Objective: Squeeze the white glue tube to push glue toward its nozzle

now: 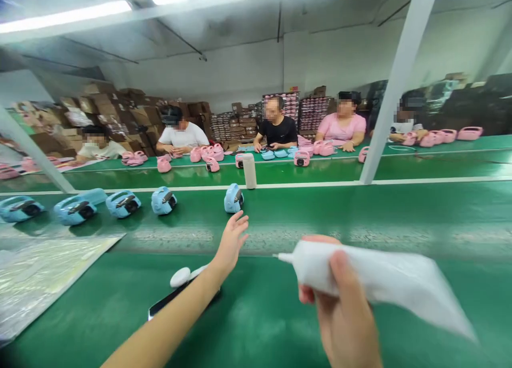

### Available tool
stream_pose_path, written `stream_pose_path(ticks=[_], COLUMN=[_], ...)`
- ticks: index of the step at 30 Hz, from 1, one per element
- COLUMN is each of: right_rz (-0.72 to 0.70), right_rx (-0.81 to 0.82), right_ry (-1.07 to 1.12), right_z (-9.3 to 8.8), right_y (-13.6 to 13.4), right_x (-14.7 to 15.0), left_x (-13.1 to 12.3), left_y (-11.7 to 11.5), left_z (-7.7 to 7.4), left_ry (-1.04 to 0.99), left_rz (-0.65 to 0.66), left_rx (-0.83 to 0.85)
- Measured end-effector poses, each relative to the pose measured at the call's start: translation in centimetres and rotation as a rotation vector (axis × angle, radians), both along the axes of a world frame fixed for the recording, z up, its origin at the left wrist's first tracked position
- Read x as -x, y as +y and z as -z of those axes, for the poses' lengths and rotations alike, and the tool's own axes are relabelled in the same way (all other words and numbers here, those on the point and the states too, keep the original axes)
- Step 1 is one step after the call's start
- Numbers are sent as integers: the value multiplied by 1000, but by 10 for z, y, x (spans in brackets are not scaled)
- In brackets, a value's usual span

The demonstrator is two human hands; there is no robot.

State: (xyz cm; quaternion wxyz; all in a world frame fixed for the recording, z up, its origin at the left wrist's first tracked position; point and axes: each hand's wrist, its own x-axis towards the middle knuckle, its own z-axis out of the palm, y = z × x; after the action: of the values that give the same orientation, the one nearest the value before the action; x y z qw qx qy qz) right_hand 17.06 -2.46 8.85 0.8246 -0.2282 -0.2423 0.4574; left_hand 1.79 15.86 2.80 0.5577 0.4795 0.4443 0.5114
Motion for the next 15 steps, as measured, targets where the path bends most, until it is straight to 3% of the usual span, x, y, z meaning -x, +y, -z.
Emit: stream_pose_path(ticks=[2,6,9,11,15], right_rz=[-249,-406,-463,-508,-575], right_rx=[10,76,108,141,178], right_ry=[173,280,321,310,247], right_z=[6,53,95,113,123], right_y=[26,64,72,72,69], right_x=[13,29,38,43,47], left_x=[-5,-11,-15,-17,-17], left_y=[-41,-96,-109,-110,-109], left_z=[11,36,48,52,52], left_ry=[-30,-41,-16,31,129], left_rz=[104,266,355,370,314], left_rx=[5,-5,-51,-72,-106])
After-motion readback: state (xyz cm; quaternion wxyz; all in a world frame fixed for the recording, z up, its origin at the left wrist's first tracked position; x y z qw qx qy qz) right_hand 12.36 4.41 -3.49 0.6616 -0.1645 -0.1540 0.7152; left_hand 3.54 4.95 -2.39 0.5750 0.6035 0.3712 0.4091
